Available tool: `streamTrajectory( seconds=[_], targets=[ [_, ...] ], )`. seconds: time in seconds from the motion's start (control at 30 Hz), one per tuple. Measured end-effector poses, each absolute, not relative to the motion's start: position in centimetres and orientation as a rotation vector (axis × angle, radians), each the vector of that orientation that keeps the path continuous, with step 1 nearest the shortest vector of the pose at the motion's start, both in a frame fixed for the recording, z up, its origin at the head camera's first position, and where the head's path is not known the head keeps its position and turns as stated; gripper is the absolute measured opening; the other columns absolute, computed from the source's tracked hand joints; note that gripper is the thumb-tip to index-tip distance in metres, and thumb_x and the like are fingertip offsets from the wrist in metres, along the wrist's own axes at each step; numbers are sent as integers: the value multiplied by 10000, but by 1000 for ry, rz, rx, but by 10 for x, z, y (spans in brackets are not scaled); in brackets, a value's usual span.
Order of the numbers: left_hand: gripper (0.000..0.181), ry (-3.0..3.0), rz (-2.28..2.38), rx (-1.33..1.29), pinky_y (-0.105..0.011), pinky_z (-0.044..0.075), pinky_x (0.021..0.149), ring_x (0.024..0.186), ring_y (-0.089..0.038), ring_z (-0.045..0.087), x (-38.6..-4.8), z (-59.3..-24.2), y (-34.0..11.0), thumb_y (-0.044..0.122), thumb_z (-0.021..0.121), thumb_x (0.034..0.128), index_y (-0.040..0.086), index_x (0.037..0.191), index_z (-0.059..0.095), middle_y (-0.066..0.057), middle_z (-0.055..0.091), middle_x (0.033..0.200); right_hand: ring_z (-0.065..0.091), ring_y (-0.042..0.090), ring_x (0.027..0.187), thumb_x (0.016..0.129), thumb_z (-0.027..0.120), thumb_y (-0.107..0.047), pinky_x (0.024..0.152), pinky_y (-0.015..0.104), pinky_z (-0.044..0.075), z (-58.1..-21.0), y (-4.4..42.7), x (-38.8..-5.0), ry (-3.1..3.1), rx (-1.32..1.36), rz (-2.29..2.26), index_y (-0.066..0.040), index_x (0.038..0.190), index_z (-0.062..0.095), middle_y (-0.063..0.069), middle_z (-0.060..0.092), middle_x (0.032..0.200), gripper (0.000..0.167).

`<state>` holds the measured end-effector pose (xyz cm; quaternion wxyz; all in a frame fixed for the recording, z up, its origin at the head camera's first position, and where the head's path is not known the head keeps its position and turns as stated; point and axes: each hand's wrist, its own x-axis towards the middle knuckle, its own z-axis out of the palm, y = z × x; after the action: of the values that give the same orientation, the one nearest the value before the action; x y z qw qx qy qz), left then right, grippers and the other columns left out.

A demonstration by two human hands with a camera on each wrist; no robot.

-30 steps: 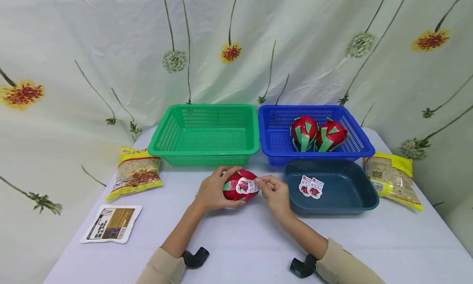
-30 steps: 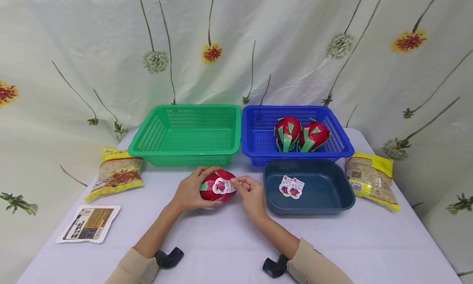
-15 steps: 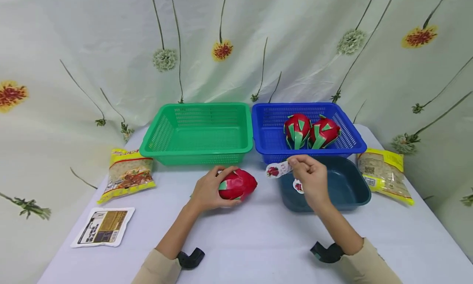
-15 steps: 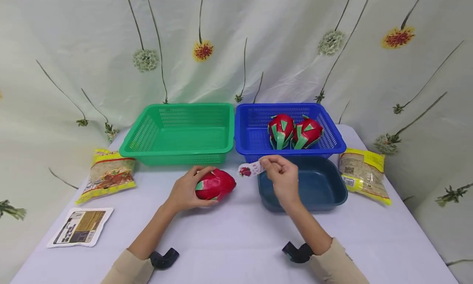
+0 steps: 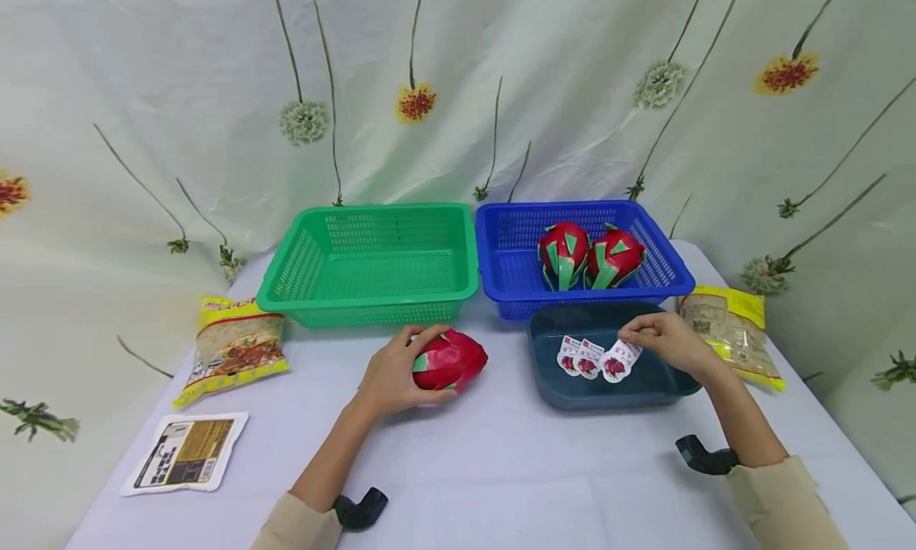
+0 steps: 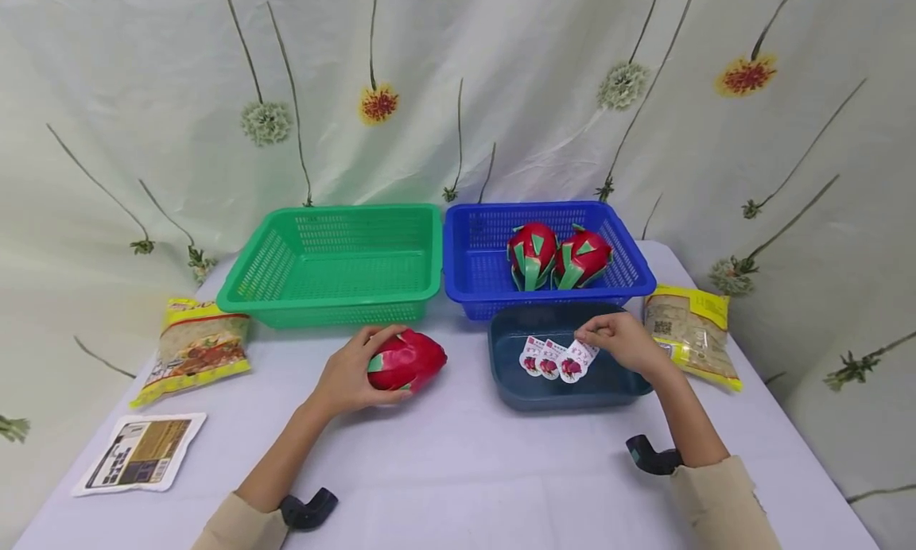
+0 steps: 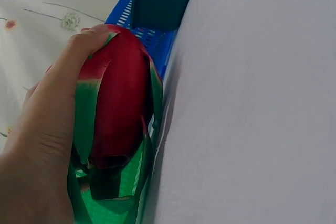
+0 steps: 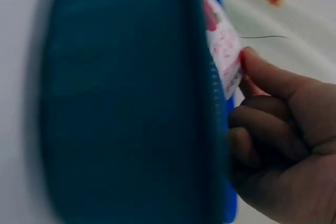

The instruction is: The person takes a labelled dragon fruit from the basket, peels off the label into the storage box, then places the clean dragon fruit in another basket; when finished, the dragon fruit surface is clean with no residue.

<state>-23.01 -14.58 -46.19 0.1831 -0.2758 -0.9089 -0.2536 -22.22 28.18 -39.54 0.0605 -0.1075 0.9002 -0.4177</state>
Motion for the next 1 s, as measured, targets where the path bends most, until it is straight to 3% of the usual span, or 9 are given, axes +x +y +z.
streamTrajectory(
  seconds=[0.1,0.2,0.3,0.53,0.7,0.87,1.0],
  targets=[
    [867,-2565,-720,-779,-351,533,678,988,-159,531,-229,-462,-146,730,668,576,446,1342,378,26,482,1144,522,166,710,909,597,-216,635,284,458,-411,283,-231,2778,-365,-1164,21,974,671,47,641,788,256],
    [880,-2559,-721,-785,-350,531,687,991,-160,534,-229,-463,-146,743,660,575,443,1349,370,27,480,1150,397,142,546,881,636,-204,479,240,326,-422,282,-237,2874,-364,-1090,-6,927,693,5,497,588,211],
    [882,-2554,-730,-781,-345,530,690,993,-157,533,-229,-463,-146,748,658,571,448,1348,370,30,482,1148,306,120,463,842,684,-210,423,228,233,-429,280,-240,2959,-372,-1002,-30,910,706,-32,347,509,193],
    [876,-2551,-737,-755,-349,531,694,995,-158,533,-229,-464,-147,753,655,569,460,1343,370,31,486,1149,288,118,472,740,779,-222,438,231,234,-436,276,-244,3006,-463,-770,-62,978,691,-40,298,530,300],
    [875,-2558,-738,-760,-350,533,694,999,-160,532,-229,-464,-147,752,652,573,460,1346,366,30,485,1153,265,116,497,743,775,-213,460,233,231,-438,276,-244,2989,-515,-640,-51,1043,681,-39,263,551,354],
    [875,-2559,-742,-753,-355,535,696,1010,-159,529,-229,-463,-148,738,669,570,460,1344,368,30,486,1158,262,109,466,739,775,-244,446,226,236,-436,274,-242,3032,-524,-553,0,1173,618,-36,259,532,521],
    [873,-2560,-746,-758,-355,535,694,1007,-164,530,-228,-463,-147,731,673,573,453,1345,372,26,485,1156,259,111,454,745,776,-218,434,225,231,-435,274,-235,3095,-524,-579,-25,1167,622,-39,259,524,488]
  ],
)
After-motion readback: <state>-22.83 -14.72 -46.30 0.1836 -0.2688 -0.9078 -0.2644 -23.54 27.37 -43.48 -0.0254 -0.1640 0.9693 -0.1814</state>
